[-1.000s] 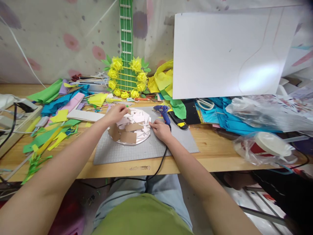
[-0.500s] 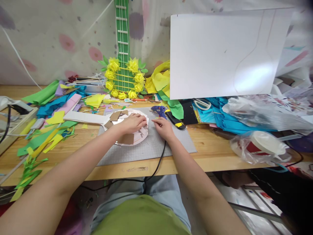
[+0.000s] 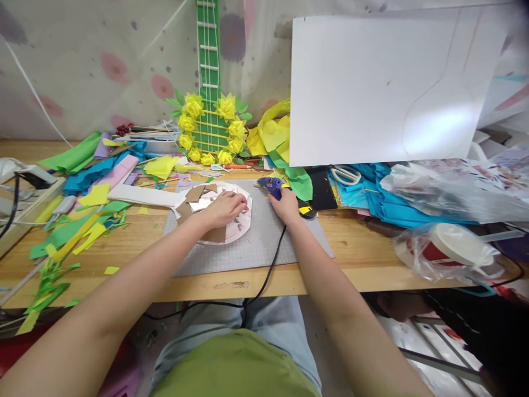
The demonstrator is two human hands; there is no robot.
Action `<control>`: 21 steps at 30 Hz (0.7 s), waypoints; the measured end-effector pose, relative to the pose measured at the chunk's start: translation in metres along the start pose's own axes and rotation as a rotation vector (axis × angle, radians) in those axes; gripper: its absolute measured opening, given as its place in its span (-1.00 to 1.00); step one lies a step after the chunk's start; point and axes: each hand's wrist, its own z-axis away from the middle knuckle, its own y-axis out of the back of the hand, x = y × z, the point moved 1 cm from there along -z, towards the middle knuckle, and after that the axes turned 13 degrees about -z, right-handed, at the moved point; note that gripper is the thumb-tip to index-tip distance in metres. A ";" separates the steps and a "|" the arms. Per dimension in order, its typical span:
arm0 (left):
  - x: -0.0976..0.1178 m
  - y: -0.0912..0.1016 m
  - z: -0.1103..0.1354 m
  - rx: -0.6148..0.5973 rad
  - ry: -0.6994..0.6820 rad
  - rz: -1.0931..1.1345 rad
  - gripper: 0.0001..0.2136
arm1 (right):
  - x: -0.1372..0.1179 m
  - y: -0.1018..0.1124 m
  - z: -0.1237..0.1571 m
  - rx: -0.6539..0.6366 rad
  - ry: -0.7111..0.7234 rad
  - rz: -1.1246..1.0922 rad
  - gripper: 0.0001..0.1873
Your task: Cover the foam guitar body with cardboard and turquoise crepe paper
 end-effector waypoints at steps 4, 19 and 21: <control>0.000 -0.008 0.007 0.119 0.010 0.036 -0.72 | 0.010 0.015 0.006 -0.023 -0.053 -0.383 -0.63; -0.005 -0.010 0.008 0.181 -0.048 -0.155 -0.74 | 0.012 0.037 0.017 -0.504 -0.113 -0.508 -0.55; -0.005 -0.013 0.008 0.202 -0.060 -0.201 -0.74 | 0.012 0.036 0.017 -0.514 -0.118 -0.476 -0.54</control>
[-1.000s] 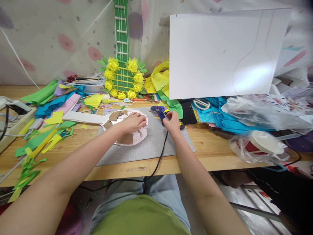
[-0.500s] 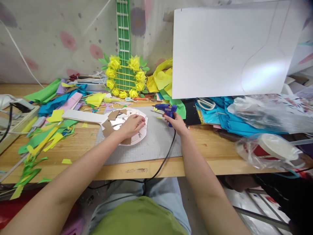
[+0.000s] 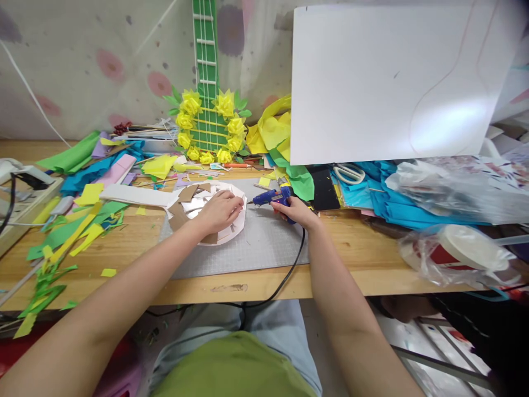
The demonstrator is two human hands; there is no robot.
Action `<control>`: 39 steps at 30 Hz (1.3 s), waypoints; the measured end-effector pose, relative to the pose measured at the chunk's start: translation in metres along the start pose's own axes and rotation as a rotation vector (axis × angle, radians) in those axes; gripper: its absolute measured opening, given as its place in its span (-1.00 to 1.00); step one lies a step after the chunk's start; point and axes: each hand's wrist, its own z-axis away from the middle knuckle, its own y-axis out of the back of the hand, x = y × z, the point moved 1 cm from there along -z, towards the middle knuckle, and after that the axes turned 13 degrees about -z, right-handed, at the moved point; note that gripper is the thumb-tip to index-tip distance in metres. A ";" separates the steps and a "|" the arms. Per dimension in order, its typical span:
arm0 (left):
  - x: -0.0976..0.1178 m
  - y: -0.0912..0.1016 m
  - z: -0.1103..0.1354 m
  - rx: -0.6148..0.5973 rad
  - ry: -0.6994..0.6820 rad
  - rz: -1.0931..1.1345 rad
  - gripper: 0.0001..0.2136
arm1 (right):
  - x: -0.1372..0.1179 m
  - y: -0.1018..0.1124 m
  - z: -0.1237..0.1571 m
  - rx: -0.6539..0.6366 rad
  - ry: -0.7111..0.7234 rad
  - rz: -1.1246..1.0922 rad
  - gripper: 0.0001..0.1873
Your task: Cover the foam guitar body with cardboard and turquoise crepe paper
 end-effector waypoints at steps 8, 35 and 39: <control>0.002 -0.008 0.005 0.070 0.020 0.055 -0.82 | -0.007 -0.007 0.000 0.008 -0.007 -0.012 -0.59; 0.005 0.003 -0.024 -0.164 0.464 0.311 -0.80 | -0.006 -0.001 0.004 -0.047 -0.033 -0.100 -0.56; 0.005 0.006 -0.025 -0.171 0.515 0.361 -0.80 | -0.009 -0.007 0.003 -0.046 -0.037 -0.092 -0.58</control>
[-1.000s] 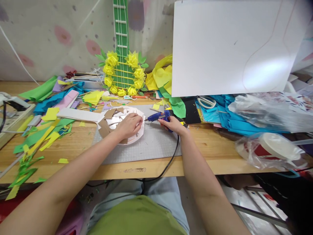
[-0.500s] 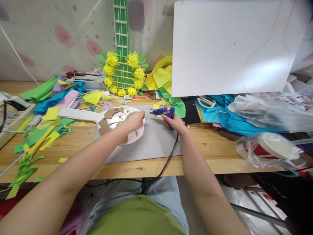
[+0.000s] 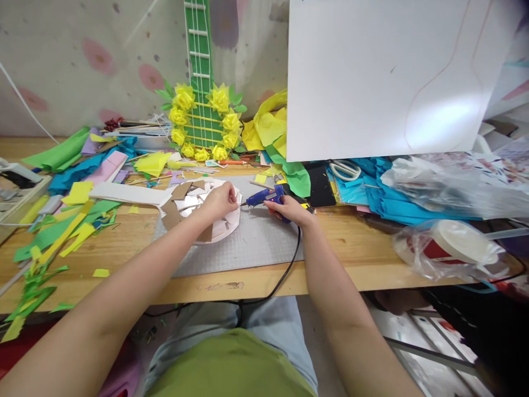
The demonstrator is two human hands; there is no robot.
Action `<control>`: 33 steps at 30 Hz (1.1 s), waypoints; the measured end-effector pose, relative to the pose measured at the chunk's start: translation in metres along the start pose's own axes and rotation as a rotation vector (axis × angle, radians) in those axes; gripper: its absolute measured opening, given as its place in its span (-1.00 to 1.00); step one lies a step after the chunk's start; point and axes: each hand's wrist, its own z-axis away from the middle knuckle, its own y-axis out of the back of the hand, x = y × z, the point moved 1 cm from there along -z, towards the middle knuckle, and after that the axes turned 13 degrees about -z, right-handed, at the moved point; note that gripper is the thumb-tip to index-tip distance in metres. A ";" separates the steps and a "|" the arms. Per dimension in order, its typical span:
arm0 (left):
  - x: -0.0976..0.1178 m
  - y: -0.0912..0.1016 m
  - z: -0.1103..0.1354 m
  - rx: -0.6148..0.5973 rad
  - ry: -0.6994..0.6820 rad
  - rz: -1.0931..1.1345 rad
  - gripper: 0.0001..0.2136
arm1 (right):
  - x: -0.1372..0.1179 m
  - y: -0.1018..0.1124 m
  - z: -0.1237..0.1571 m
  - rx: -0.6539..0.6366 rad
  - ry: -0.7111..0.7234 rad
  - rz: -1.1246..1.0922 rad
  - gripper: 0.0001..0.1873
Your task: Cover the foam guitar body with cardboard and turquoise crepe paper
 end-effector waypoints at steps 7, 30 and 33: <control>-0.001 0.001 -0.002 -0.018 0.018 0.034 -0.80 | 0.000 -0.002 -0.001 0.004 0.007 0.041 -0.58; -0.002 -0.001 0.000 0.017 -0.102 0.017 -0.83 | 0.004 -0.004 -0.008 0.146 -0.011 0.055 -0.66; -0.003 -0.003 0.001 0.010 -0.127 0.002 -0.85 | 0.005 -0.002 -0.009 0.177 0.009 0.067 -0.61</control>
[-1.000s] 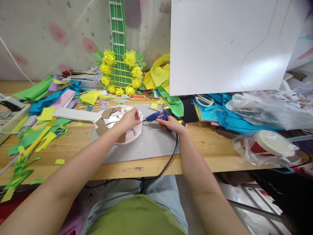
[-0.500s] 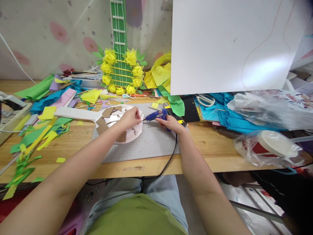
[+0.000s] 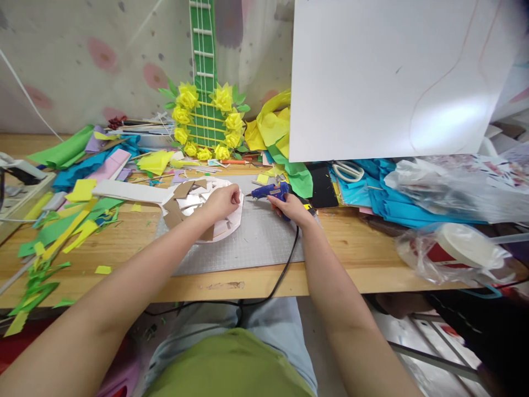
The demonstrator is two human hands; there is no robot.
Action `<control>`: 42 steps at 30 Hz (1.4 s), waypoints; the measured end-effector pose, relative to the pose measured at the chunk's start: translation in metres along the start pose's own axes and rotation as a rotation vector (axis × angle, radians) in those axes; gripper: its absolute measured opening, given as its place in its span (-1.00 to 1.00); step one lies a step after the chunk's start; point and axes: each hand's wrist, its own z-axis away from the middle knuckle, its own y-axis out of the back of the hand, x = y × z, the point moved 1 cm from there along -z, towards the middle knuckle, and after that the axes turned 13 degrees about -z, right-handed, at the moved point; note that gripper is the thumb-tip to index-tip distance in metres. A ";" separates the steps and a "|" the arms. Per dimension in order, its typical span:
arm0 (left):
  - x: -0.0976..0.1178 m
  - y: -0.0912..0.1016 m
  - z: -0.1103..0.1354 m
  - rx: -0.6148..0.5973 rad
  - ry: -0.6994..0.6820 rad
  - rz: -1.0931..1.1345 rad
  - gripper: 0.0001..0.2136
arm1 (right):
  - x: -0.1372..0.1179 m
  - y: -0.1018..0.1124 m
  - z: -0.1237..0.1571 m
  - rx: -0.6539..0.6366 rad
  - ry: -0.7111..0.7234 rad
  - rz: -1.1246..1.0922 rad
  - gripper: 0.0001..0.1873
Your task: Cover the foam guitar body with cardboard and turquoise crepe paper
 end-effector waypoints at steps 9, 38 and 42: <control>-0.002 -0.002 0.000 -0.007 -0.024 -0.085 -0.88 | 0.008 -0.001 -0.005 0.010 0.049 -0.091 -0.56; -0.007 0.008 0.002 -0.080 -0.063 -0.164 -0.79 | 0.009 -0.026 -0.008 0.108 -0.029 -0.308 -0.74; -0.003 0.012 0.003 -0.101 -0.194 -0.235 -0.69 | 0.010 -0.026 -0.008 0.112 -0.025 -0.310 -0.73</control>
